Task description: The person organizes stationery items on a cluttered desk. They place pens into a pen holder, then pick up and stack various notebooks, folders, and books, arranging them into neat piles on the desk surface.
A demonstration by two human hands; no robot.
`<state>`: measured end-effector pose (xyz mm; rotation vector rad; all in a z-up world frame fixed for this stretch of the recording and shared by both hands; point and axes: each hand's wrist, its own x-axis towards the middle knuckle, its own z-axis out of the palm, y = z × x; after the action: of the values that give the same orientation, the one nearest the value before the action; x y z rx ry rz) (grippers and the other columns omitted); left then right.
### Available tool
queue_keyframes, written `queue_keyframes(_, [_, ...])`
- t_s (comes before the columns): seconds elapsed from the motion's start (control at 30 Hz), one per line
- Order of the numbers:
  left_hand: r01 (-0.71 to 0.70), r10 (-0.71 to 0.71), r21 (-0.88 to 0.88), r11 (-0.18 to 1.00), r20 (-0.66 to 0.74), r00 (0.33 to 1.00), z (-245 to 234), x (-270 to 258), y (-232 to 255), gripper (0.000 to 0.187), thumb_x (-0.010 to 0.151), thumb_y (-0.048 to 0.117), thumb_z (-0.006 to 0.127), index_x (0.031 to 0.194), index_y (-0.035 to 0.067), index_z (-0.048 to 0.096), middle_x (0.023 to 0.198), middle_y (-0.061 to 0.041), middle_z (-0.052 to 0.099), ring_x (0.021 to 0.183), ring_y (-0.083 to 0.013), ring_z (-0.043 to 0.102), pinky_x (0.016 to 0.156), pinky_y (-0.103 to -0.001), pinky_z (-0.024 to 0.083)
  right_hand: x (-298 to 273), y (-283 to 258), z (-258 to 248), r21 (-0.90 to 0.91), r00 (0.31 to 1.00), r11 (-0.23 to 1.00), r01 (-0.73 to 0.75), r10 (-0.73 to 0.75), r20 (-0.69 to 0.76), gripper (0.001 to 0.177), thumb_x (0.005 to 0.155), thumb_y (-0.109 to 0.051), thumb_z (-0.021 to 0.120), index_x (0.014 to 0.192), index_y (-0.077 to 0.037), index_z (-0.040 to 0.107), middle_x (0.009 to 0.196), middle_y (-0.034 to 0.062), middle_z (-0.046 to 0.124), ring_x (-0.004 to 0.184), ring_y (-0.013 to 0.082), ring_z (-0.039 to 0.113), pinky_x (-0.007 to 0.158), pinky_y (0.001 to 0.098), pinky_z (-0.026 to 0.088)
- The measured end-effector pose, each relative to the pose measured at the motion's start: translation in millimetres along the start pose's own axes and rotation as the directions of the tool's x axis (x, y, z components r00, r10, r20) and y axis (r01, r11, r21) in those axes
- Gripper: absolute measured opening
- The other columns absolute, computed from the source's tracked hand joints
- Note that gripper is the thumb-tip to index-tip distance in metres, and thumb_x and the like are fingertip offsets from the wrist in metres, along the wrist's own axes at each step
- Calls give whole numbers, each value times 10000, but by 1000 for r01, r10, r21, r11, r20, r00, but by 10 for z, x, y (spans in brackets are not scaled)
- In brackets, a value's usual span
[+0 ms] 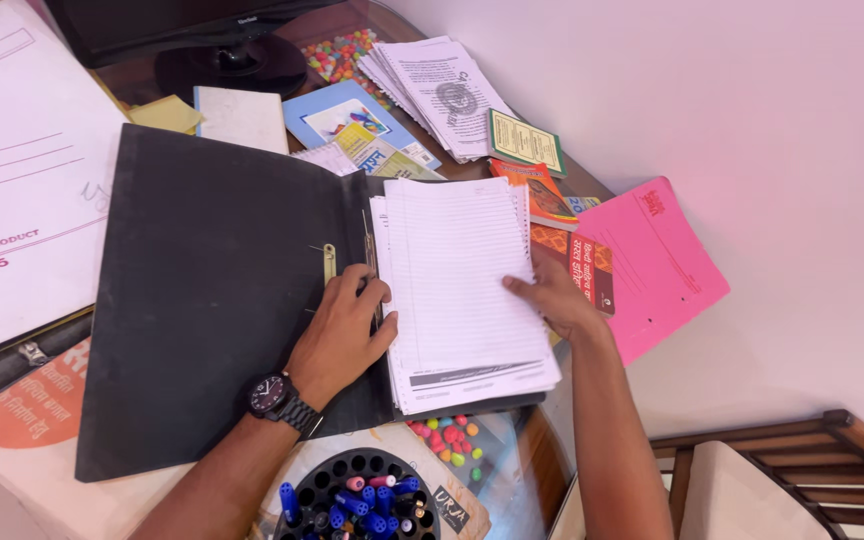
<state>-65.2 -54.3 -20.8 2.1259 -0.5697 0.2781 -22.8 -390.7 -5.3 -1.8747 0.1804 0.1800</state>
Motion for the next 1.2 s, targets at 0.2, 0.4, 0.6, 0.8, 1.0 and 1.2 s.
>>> queue_keyframes(0.2, [-28, 28, 13, 1000, -18, 999, 9, -22, -20, 203, 884, 156, 691, 1043, 42, 635, 1222, -157, 545, 1143, -366, 565, 933, -458, 510, -71, -150, 18, -201, 994, 976, 84, -67, 86, 764, 764, 5, 799, 1438, 65, 444, 1383, 189, 625, 1282, 245, 584, 1075, 352, 439])
queue_keyframes(0.4, [-29, 29, 16, 999, -13, 999, 25, -14, -28, 214, 881, 154, 687, 1052, 41, 627, 1225, -166, 536, 1149, -374, 560, 918, -458, 516, -119, -176, 215, -182, 1000, 983, -18, 22, 19, 757, 832, -109, 766, 1476, 15, 388, 1376, 191, 618, 1255, 222, 596, 1021, 355, 485])
queue_keyframes(0.6, [-7, 7, 26, 1000, 9, 1000, 20, -13, -17, 214, 884, 146, 677, 1056, 34, 619, 1246, -167, 524, 1163, -377, 551, 920, -464, 520, -43, -211, 165, 71, 952, 965, -251, 259, -161, 512, 1028, -379, 524, 1300, 47, 607, 1105, 173, 713, 892, 209, 677, 756, 376, 550])
queue_keyframes(0.8, [-10, 9, 26, 1000, 22, 1000, 29, -14, -17, 222, 877, 151, 674, 1056, 33, 614, 1258, -172, 517, 1165, -381, 546, 915, -463, 524, 345, 17, 99, 207, 964, 978, -27, 81, -254, 378, 1069, -239, 482, 1236, 71, 620, 1020, 127, 720, 840, 143, 692, 736, 323, 575])
queue_keyframes(1.0, [3, -4, 18, 1000, 39, 999, 17, 7, -28, 223, 880, 141, 669, 1065, 29, 616, 1257, -179, 512, 1179, -390, 534, 919, -470, 517, 417, 209, -265, 0, 962, 997, -76, 74, -262, 308, 1044, -177, 542, 1184, 63, 675, 955, 132, 734, 772, 168, 662, 685, 327, 543])
queue_keyframes(1.2, [-25, 24, 44, 999, 26, 999, 60, 6, -28, 231, 876, 132, 667, 1071, 21, 613, 1273, -186, 509, 1182, -396, 529, 945, -471, 511, 413, 271, -42, -47, 976, 999, -17, 7, -216, 340, 1036, -190, 514, 1235, 31, 680, 1048, 129, 746, 893, 172, 682, 782, 331, 551])
